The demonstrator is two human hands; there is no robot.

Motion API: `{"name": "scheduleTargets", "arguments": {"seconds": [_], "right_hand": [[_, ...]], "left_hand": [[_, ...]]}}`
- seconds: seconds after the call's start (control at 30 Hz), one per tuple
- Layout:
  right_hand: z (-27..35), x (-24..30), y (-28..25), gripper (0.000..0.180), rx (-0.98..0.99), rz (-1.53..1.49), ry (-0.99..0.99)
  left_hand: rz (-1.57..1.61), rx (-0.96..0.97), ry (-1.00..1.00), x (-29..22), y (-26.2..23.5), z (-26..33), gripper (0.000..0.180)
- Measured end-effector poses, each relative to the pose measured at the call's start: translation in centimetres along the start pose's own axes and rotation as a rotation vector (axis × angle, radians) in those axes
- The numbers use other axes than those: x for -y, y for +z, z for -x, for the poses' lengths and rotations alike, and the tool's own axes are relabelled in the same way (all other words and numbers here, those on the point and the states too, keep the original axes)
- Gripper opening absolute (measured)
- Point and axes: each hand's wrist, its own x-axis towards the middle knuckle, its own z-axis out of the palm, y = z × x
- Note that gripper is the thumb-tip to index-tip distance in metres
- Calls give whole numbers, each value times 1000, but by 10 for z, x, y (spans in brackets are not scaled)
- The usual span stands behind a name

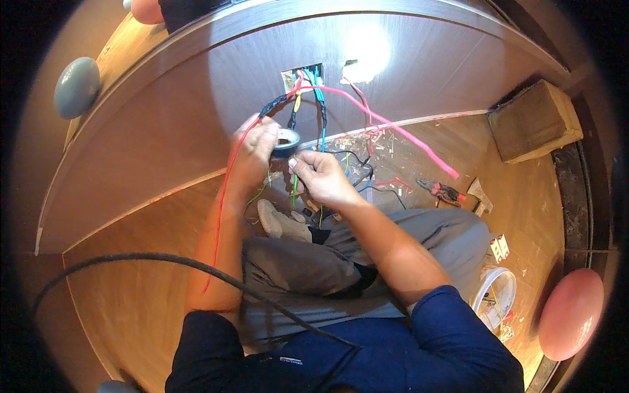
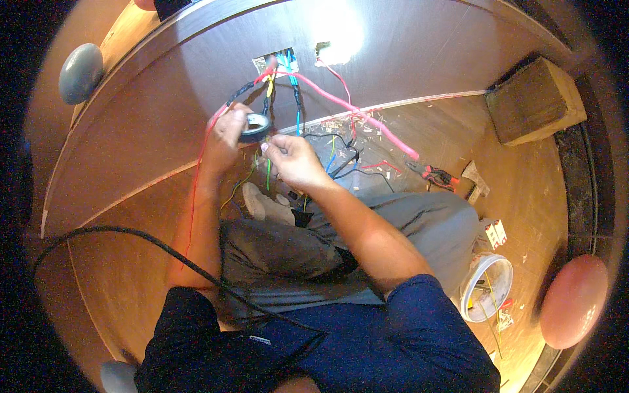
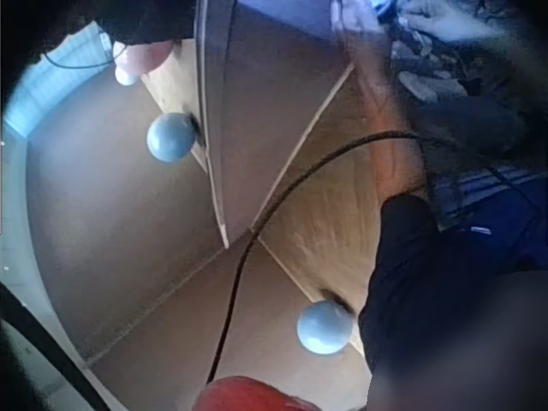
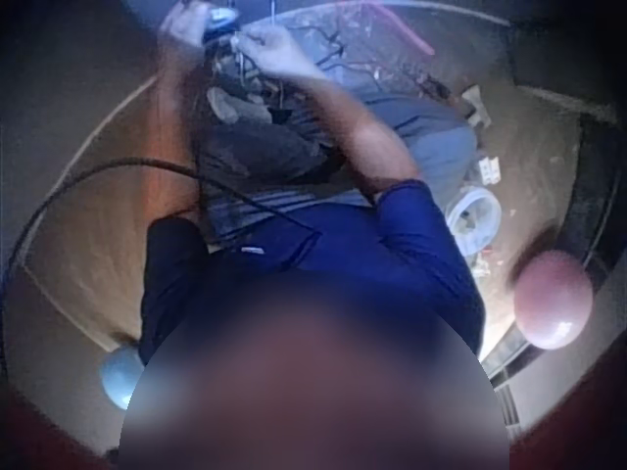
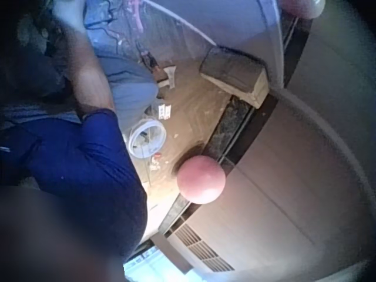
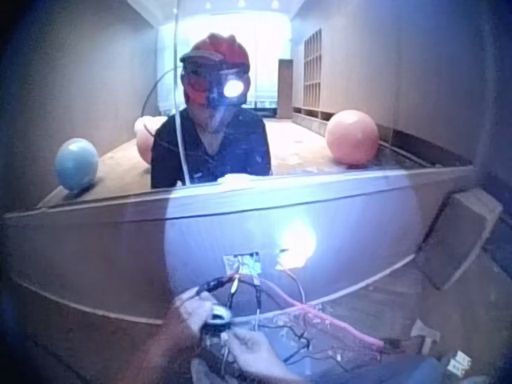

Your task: The person sits on the floor and works on exposed electrical wiring in a wall opening. They use electrical tape to insulate wire connections and use pliers to strip and adjust wires.

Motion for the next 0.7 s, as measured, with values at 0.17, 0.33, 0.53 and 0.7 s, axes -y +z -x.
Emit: {"name": "scheduleTargets", "arguments": {"seconds": [0.17,0.33,0.53,0.7], "right_hand": [[-1,-5,11,28,6,-43,-14],[-3,-8,5,28,-5,-24,-135],[0,-6,-4,26,32,-41,-82],[0,-2,10,26,7,-45,-75]], "left_hand": [[302,-126,-213,11,33,-10,35],[131,211,-292,24,24,-11,38],[-296,127,337,0,-7,-1,29],[54,-188,-8,7,29,-6,24]]}}
